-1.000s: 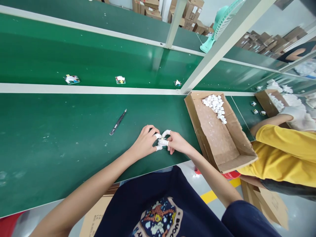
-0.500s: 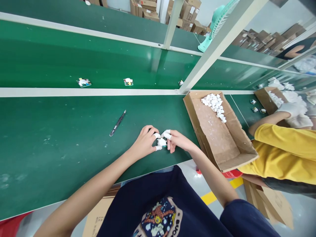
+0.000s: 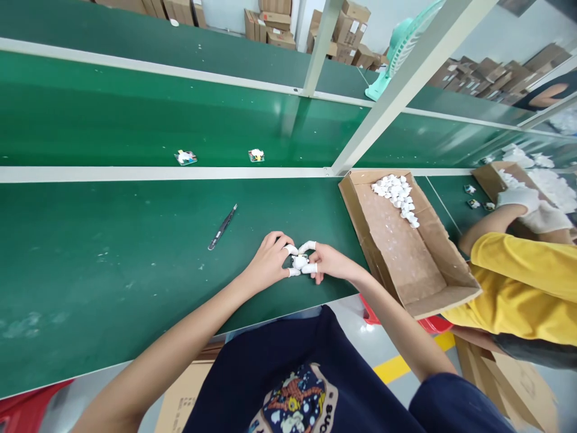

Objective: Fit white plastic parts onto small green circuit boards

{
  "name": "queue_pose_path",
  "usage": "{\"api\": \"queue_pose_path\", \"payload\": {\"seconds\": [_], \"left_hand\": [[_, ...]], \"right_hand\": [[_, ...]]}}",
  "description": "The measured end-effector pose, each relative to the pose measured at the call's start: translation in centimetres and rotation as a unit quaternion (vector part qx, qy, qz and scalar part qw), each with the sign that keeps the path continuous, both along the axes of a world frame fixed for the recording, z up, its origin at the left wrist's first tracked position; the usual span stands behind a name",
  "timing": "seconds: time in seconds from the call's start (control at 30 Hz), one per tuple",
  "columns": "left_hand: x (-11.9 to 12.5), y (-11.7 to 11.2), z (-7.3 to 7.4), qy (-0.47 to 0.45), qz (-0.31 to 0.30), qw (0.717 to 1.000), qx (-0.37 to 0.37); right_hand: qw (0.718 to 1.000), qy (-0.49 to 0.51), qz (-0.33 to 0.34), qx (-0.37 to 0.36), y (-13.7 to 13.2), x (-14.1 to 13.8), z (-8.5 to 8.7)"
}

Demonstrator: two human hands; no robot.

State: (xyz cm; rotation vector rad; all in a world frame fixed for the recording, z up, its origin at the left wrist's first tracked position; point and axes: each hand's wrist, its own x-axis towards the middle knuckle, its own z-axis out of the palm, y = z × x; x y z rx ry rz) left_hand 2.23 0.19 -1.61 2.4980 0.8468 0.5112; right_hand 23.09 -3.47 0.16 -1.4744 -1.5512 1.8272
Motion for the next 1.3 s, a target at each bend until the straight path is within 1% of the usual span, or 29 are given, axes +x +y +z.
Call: {"api": "queue_pose_path", "payload": {"seconds": [0.1, 0.23, 0.33, 0.4, 0.43, 0.5, 0.6, 0.67, 0.73, 0.8, 0.83, 0.87, 0.93, 0.97, 1.03, 1.07, 1.1, 1.13, 1.17, 1.23, 1.3], "left_hand": [[0.0, 0.0, 0.0, 0.007, -0.003, 1.0, 0.004], [-0.1, -0.2, 0.0, 0.007, -0.003, 1.0, 0.008], [-0.2, -0.3, 0.0, 0.003, -0.007, 1.0, 0.008], [-0.3, -0.4, 0.1, -0.001, -0.008, 1.0, 0.009], [-0.3, -0.4, 0.3, -0.002, -0.006, 1.0, 0.009], [-0.4, -0.5, 0.5, -0.001, -0.001, 1.0, 0.011], [-0.6, -0.7, 1.0, 0.001, -0.005, 1.0, 0.02], [-0.5, -0.9, 1.2, -0.002, -0.009, 1.0, 0.019], [-0.4, -1.3, 1.4, -0.007, -0.002, 1.0, 0.011], [-0.4, -1.4, 1.8, -0.009, 0.014, 1.0, 0.006], [-0.6, -1.2, 2.1, -0.007, 0.026, 1.0, 0.006], [-0.9, -0.8, 2.5, -0.003, 0.042, 0.999, 0.008], [-2.2, 0.8, 3.7, 0.003, 0.088, 0.996, 0.023], [-3.2, 2.1, 4.4, 0.008, 0.118, 0.992, 0.034], [-5.8, 5.5, 5.7, 0.032, 0.202, 0.977, 0.058], [-7.3, 7.5, 6.3, 0.057, 0.252, 0.964, 0.066], [-8.8, 9.5, 6.7, 0.095, 0.313, 0.943, 0.063], [-10.4, 11.5, 7.0, 0.109, 0.358, 0.926, 0.059], [-11.8, 13.5, 7.1, 0.119, 0.39, 0.912, 0.054], [-14.2, 16.8, 7.0, 0.142, 0.433, 0.89, 0.035], [-15.6, 19.2, 6.8, 0.164, 0.458, 0.874, 0.013]], "right_hand": [[0.998, -0.05, -0.026, 0.036, -0.6, -0.2, 0.0], [0.997, -0.061, -0.016, 0.039, -0.7, -0.8, -0.5], [0.986, -0.141, -0.024, 0.086, -0.9, -1.4, -1.3], [0.973, -0.194, -0.026, 0.12, -1.4, -1.7, -1.3], [0.969, -0.208, -0.019, 0.134, -1.6, -1.8, -1.0], [0.96, -0.229, 0.009, 0.162, -2.2, -1.5, 0.7], [0.933, -0.267, 0.043, 0.239, -2.0, 0.2, 4.7], [0.911, -0.278, 0.038, 0.302, -0.2, 1.7, 7.1], [0.89, -0.266, 0.033, 0.368, 3.5, 2.9, 8.6], [0.868, -0.27, 0.049, 0.414, 8.8, 3.1, 8.6], [0.858, -0.286, 0.066, 0.422, 11.8, 2.8, 8.2], [0.852, -0.312, 0.084, 0.413, 14.8, 2.3, 7.6], [0.847, -0.335, 0.091, 0.403, 20.2, 0.7, 6.2], [0.846, -0.341, 0.092, 0.4, 22.4, -0.2, 5.4], [0.845, -0.342, 0.096, 0.399, 25.5, -1.7, 3.9], [0.845, -0.342, 0.098, 0.399, 26.6, -2.3, 3.2], [0.845, -0.344, 0.097, 0.398, 27.3, -2.6, 2.5], [0.844, -0.348, 0.094, 0.398, 27.8, -2.9, 1.8], [0.842, -0.353, 0.088, 0.398, 28.1, -2.9, 1.2], [0.837, -0.363, 0.076, 0.403, 28.4, -2.7, 0.1], [0.833, -0.369, 0.066, 0.408, 28.7, -2.0, -0.6]]}}
